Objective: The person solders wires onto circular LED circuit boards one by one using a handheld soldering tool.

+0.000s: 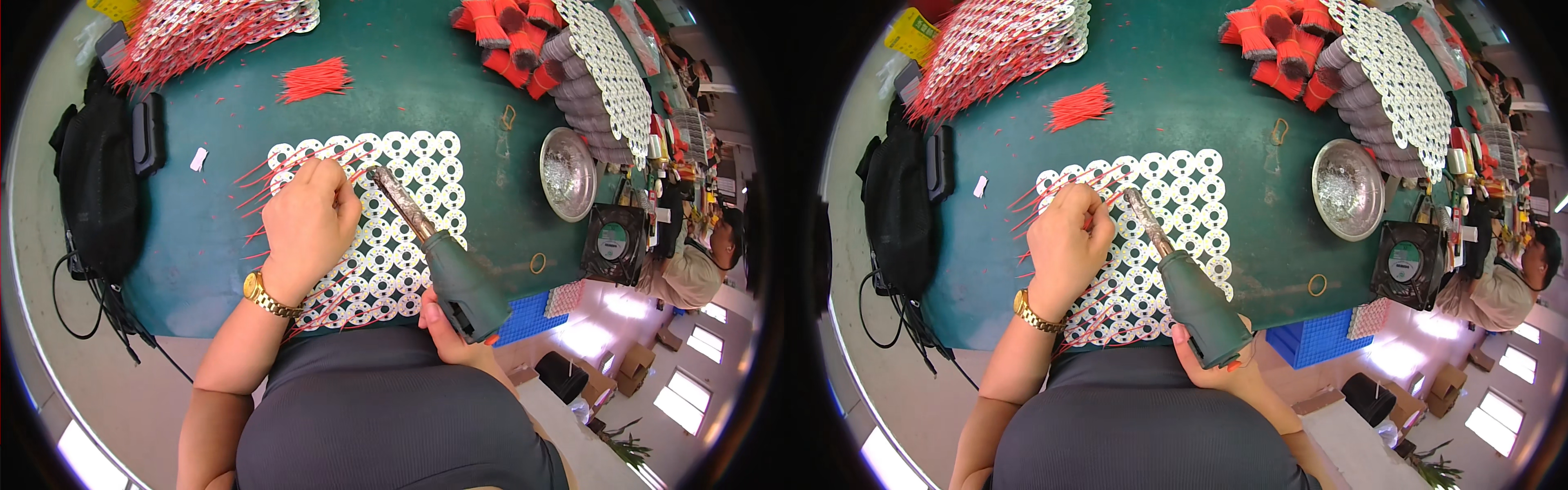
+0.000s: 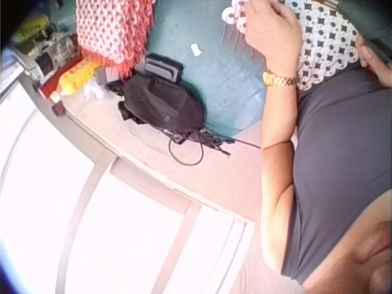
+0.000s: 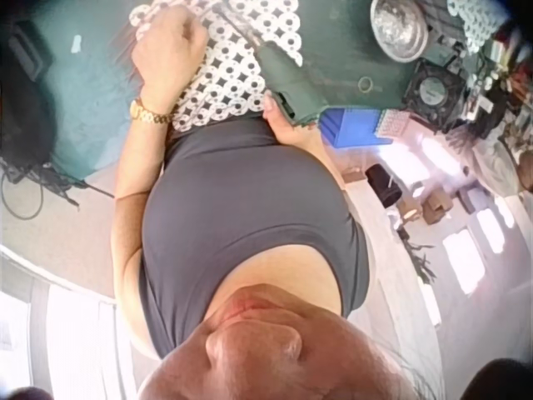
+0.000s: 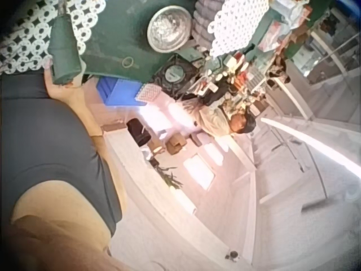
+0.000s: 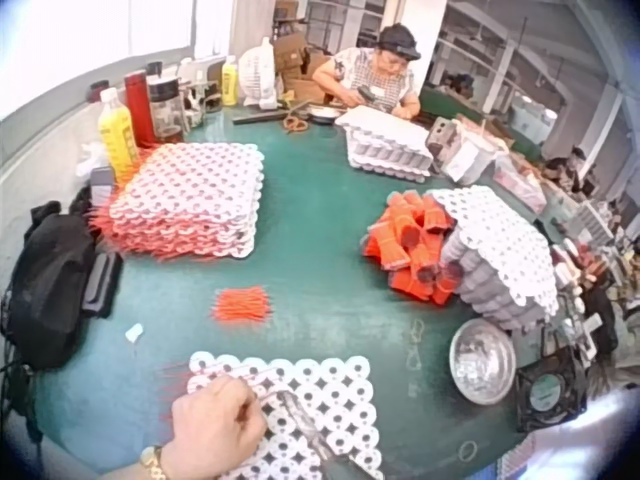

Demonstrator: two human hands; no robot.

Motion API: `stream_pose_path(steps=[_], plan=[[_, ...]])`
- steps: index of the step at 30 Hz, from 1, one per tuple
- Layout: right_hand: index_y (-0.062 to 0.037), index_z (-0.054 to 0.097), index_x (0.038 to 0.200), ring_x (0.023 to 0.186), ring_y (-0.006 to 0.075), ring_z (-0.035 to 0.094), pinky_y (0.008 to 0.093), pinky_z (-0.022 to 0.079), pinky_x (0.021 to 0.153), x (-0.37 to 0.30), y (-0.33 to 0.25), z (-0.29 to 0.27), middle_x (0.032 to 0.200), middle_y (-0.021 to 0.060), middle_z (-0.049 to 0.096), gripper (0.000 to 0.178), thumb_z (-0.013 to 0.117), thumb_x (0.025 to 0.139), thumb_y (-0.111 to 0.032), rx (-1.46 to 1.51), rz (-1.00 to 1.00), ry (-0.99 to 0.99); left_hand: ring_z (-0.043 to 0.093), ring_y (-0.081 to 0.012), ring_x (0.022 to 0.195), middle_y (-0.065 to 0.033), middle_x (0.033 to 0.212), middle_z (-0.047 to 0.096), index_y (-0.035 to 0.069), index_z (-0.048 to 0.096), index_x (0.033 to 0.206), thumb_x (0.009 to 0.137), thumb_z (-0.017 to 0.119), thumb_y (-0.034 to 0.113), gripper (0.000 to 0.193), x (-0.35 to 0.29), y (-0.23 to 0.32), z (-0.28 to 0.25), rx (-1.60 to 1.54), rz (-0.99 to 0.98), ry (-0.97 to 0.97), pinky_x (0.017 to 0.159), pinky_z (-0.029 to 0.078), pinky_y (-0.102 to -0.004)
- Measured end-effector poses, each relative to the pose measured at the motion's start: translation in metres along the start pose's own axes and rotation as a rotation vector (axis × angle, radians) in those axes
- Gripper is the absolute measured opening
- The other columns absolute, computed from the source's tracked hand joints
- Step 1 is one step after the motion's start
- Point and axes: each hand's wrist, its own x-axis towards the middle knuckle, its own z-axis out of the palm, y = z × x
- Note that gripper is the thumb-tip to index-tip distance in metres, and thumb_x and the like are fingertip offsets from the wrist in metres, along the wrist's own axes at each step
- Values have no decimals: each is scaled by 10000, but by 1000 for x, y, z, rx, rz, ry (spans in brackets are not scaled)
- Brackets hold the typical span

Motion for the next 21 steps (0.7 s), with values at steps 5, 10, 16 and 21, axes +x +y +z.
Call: stream_pose_path(steps=[5, 10, 16, 21], plan=[[-26, 656, 882, 618, 264, 633, 340, 505, 580, -2, 6, 2, 745, 94, 653, 127, 681, 759, -48, 31, -10, 6, 523, -231, 531, -63, 694, 549, 64, 537, 743, 744, 630, 25, 102, 0, 0, -1, -5, -24, -2, 493, 416, -339], [-32, 651, 859, 634, 251, 628, 329, 505, 605, -9, 5, 7, 739, 80, 644, 101, 678, 763, -47, 185, -15, 108, 524, -227, 538, -58, 696, 552, 67, 540, 748, 747, 633, 30, 100, 0, -1, -3, 0, -30, -42, 503, 420, -337], [-49, 466, 1361, 678, 110, 521, 281, 478, 582, -17, 25, 3, 1104, 81, 528, 467, 582, 910, -81, 180, -168, -76, 567, -241, 554, -52, 698, 553, 91, 537, 748, 764, 658, 68, 124, 1, -1, -4, -10, 16, -35, 475, 423, -359], [-47, 463, 1365, 679, 108, 525, 282, 481, 584, -15, 26, 3, 948, 78, 564, 484, 595, 901, -79, 97, -125, -130, 569, -249, 553, -58, 696, 560, 85, 536, 749, 774, 656, 69, 123, 2, 0, -7, -37, -2, -48, 481, 432, -365]])
